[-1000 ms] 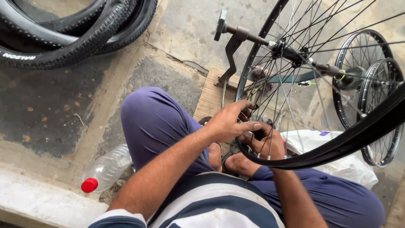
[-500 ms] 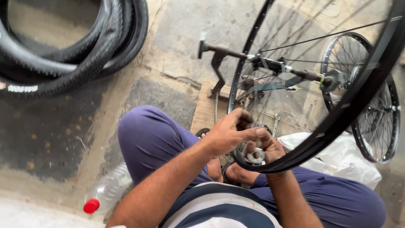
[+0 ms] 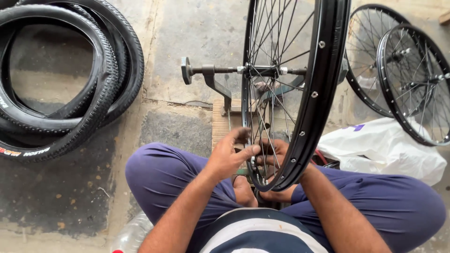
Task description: The person uses a spoke wrench to adjust the tension of individual spokes on a bicycle wheel mounted in a truing stand. They repeatedly rotate the wheel, check alignment, and tighten or loosen spoke nipples to true the rim.
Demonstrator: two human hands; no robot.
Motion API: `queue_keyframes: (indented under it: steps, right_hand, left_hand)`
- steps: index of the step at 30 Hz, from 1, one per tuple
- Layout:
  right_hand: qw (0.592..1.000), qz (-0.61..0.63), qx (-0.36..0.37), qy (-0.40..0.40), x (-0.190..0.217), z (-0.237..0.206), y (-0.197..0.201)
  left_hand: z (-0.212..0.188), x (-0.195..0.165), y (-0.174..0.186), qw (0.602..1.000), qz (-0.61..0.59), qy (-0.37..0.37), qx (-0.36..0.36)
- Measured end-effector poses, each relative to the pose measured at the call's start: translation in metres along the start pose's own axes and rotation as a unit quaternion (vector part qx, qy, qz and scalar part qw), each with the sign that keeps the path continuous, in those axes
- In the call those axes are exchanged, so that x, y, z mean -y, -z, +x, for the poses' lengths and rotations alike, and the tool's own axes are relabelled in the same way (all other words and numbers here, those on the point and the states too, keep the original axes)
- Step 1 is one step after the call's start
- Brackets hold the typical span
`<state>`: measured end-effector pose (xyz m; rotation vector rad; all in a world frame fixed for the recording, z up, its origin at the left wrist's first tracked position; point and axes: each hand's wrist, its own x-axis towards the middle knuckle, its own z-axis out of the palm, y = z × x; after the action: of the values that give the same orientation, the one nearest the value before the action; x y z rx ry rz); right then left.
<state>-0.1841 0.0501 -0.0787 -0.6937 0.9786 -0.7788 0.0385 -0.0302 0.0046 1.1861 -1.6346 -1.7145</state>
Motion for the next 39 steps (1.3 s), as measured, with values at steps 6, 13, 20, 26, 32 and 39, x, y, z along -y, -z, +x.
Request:
queue_keyframes:
  steps: [6,13,20,26,32,39]
  right_hand:
    - [0.995,-0.052,-0.055,0.069,-0.011,0.007,-0.002]
    - [0.954,-0.157,-0.243,0.083,0.002,0.016,0.01]
    - [0.903,-0.244,-0.341,0.092,0.005,-0.012,0.014]
    - [0.901,-0.25,-0.335,0.114,0.009,-0.018,0.003]
    - [0.876,-0.307,-0.344,0.14,0.015,-0.021,-0.004]
    - [0.922,-0.197,-0.316,0.107,0.004,-0.014,0.004]
  left_hand:
    - [-0.05,-0.075,-0.006,0.979,-0.167,-0.114,-0.032]
    - [-0.077,-0.1,-0.007,0.926,0.124,-0.354,-0.042]
    - [-0.072,-0.017,-0.003,0.865,0.382,-0.323,0.031]
    - [-0.083,0.014,-0.011,0.869,0.345,-0.355,-0.014]
    - [-0.082,0.011,-0.012,0.863,0.356,-0.359,-0.028]
    - [-0.084,-0.009,-0.008,0.874,0.305,-0.375,-0.035]
